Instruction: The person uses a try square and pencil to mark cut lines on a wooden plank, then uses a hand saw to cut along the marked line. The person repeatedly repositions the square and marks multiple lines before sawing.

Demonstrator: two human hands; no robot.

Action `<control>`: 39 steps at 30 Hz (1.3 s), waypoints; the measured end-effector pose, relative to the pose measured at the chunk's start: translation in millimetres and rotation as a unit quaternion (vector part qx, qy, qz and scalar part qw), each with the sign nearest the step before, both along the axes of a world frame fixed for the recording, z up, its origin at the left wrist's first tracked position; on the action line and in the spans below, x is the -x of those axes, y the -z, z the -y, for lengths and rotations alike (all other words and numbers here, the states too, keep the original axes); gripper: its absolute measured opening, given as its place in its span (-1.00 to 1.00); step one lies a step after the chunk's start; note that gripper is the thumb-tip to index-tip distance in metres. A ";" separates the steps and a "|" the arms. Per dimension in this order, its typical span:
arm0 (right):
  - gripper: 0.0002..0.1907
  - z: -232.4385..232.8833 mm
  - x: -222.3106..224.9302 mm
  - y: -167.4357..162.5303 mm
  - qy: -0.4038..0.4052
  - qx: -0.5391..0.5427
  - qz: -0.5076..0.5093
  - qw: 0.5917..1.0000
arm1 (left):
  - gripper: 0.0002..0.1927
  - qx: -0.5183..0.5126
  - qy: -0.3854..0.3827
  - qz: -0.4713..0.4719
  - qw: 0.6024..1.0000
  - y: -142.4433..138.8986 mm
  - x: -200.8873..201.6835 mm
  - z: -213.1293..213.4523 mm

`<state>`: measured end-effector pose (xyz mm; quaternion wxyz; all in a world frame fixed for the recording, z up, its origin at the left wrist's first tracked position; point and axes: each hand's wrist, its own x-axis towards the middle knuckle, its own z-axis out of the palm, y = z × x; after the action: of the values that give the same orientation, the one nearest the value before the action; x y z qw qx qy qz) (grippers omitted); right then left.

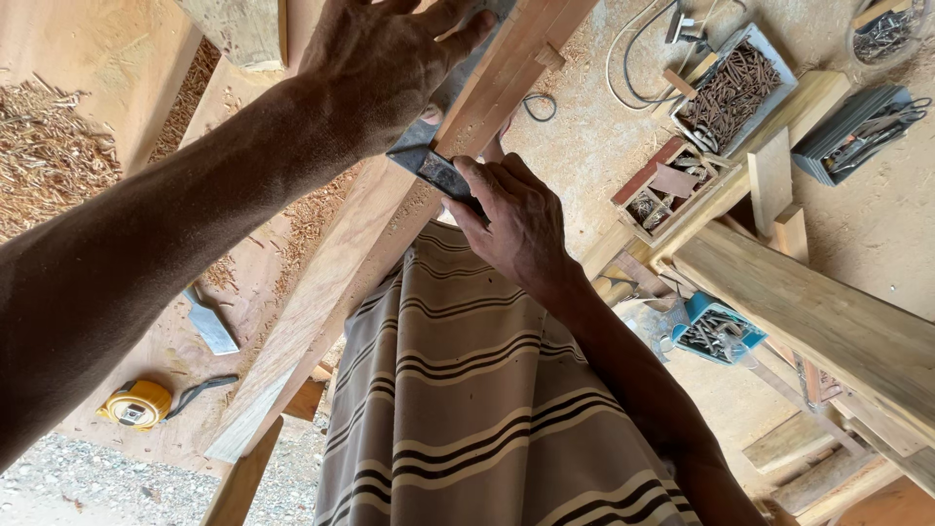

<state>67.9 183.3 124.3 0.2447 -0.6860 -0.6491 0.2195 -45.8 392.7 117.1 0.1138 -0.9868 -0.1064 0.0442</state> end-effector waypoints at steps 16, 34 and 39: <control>-0.81 -50.3 -107.4 48.2 0.086 -0.076 -0.198 0.974 | 0.08 0.158 -0.046 -0.023 0.986 -14.7 -12.1 2.5; -0.82 -63.2 -65.4 29.4 0.074 -0.102 -0.078 0.989 | 0.12 0.158 -0.041 -0.025 0.986 -12.9 -7.1 -1.9; -0.82 -32.6 -44.8 37.0 0.025 -0.097 -0.078 0.992 | 0.08 0.181 -0.044 -0.043 0.982 -4.1 -9.9 -2.8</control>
<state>112.6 215.9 87.3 0.3648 -0.6559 -0.6292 0.2022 -35.9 395.4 121.2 -0.0644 -0.9826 -0.1351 0.1099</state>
